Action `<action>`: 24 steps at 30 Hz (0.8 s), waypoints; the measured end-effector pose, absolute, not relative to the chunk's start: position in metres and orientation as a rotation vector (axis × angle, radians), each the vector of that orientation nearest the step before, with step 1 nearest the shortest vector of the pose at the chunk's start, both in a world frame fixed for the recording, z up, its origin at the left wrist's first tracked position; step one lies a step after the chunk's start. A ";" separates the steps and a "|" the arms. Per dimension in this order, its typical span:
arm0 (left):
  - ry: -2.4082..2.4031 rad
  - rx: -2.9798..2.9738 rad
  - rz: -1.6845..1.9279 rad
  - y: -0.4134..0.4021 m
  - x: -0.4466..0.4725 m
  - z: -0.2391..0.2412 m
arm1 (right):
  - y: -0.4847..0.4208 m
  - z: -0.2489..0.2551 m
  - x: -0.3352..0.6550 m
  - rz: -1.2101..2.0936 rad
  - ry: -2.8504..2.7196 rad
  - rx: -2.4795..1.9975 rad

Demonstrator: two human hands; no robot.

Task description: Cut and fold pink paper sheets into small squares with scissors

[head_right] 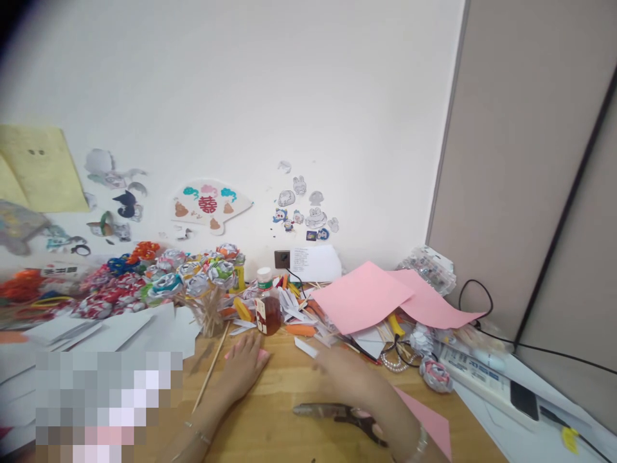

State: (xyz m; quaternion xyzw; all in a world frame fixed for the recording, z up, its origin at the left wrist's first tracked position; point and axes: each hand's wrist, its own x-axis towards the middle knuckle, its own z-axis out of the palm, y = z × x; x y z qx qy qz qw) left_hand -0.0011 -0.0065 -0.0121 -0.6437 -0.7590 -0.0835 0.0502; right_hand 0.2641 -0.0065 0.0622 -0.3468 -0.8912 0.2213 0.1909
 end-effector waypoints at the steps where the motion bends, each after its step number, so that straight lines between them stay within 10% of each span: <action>1: -2.326 -1.947 -0.256 -0.006 -0.001 -0.013 | -0.012 0.059 0.278 0.579 -2.518 -0.971; 24: -2.131 -1.936 -0.446 -0.003 0.026 -0.001 | -0.059 -0.010 0.285 0.484 -2.329 -1.161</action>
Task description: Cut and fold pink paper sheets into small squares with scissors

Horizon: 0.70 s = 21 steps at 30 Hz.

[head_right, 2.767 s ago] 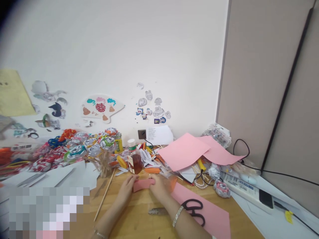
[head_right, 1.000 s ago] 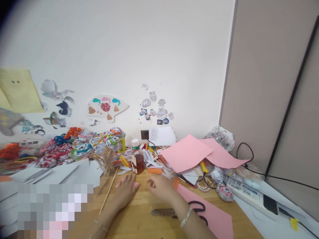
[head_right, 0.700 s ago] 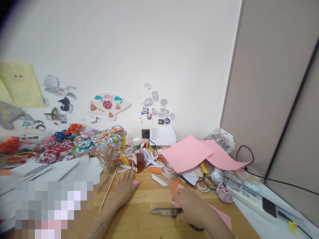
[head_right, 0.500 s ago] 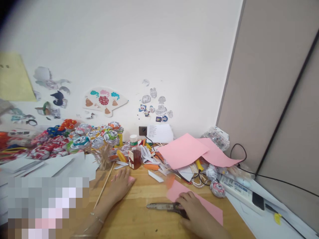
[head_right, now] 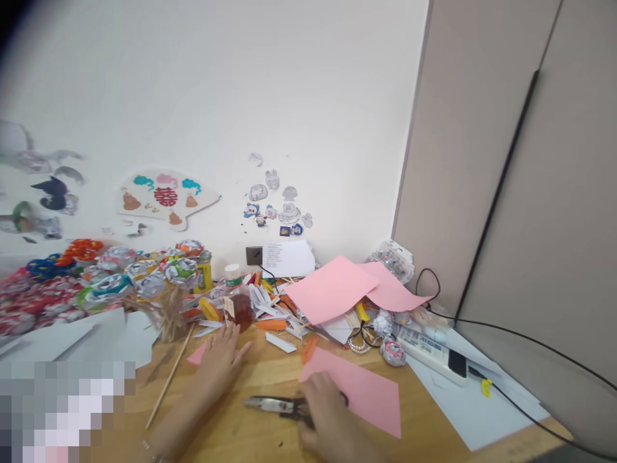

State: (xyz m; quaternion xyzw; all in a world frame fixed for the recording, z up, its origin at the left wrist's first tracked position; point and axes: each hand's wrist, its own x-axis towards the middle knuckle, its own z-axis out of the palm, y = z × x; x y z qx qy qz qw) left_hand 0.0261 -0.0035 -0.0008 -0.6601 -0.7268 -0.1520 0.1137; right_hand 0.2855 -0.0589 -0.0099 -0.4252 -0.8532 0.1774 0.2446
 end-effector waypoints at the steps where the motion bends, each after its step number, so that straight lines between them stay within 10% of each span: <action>1: -2.111 -1.979 -0.458 -0.003 0.029 -0.001 | -0.062 -0.011 0.273 0.480 -2.332 -1.172; 21: -2.092 -2.107 -0.236 0.001 0.030 -0.005 | -0.045 -0.026 0.343 -0.114 -2.349 -1.529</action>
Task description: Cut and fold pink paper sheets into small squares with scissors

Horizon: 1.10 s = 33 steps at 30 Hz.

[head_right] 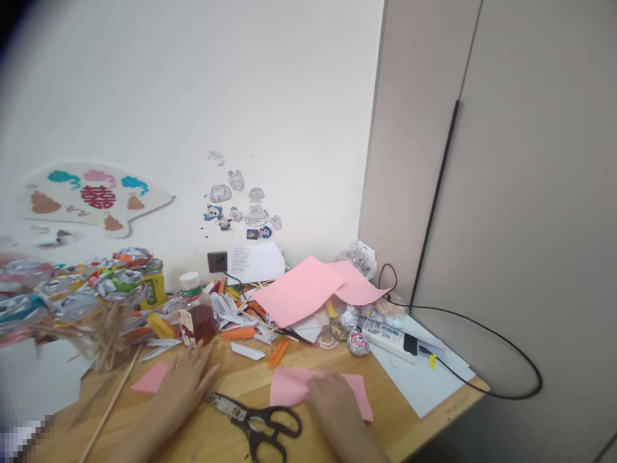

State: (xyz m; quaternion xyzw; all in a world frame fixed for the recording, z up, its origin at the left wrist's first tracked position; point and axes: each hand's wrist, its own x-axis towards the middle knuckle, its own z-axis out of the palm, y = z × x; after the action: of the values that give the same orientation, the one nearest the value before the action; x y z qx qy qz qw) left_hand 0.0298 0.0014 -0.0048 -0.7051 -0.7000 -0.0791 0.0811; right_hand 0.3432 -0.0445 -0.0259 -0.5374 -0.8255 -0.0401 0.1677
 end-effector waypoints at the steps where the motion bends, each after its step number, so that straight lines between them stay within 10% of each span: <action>1: -2.096 -2.105 -0.220 0.002 0.029 -0.005 | -0.044 -0.024 0.346 -0.142 -2.359 -1.511; 14: -2.081 -2.084 -0.309 0.003 0.026 -0.006 | 0.039 0.117 0.464 -0.596 -1.741 -1.754; 33: -2.123 -2.107 -0.348 -0.007 0.032 0.003 | 0.092 0.054 0.319 -0.147 -2.240 -1.424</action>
State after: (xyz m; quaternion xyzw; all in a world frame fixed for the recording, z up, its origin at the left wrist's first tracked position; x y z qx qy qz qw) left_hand 0.0315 -0.0067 0.0035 -0.6981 -0.7036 -0.1154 0.0650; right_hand 0.3187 0.0920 0.0542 -0.5202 -0.8182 -0.0535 0.2391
